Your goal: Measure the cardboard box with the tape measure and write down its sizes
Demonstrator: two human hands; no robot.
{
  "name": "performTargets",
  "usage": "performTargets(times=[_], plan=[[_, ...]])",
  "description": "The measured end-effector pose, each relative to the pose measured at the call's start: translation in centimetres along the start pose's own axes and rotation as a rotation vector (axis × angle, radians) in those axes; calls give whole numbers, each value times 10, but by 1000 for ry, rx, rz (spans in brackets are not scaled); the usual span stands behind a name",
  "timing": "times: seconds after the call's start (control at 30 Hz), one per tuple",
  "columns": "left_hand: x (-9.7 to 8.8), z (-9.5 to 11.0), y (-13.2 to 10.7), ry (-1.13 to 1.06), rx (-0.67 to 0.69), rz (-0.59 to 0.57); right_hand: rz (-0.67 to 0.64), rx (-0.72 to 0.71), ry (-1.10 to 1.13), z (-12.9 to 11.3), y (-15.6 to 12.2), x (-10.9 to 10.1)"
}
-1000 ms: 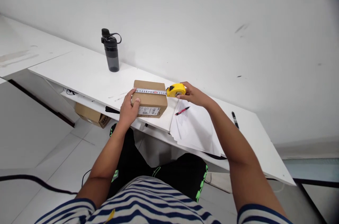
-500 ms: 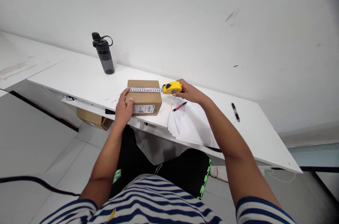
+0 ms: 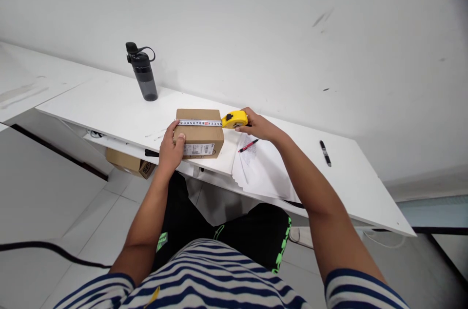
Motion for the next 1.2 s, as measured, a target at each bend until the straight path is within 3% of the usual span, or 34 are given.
performTargets(times=[0.47, 0.63, 0.8, 1.2], plan=[[0, 0, 0, -8, -3, 2, -50, 16, 123, 2, 1, 3], [0, 1, 0, 3, 13, 2, -93, 67, 236, 23, 1, 26], [0, 0, 0, -6, 25, 2, -38, 84, 368, 40, 0, 49], [1, -2, 2, -6, 22, 11, 22, 152, 366, 64, 10, 79]])
Point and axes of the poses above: each hand's wrist, its own y-axis towards the middle knuckle, its own x-axis out of the palm, z = x × y, the point moved 6 cm from there along y, towards the middle knuckle, and after that the axes turned 7 degrees about z, right-handed, at the moved point
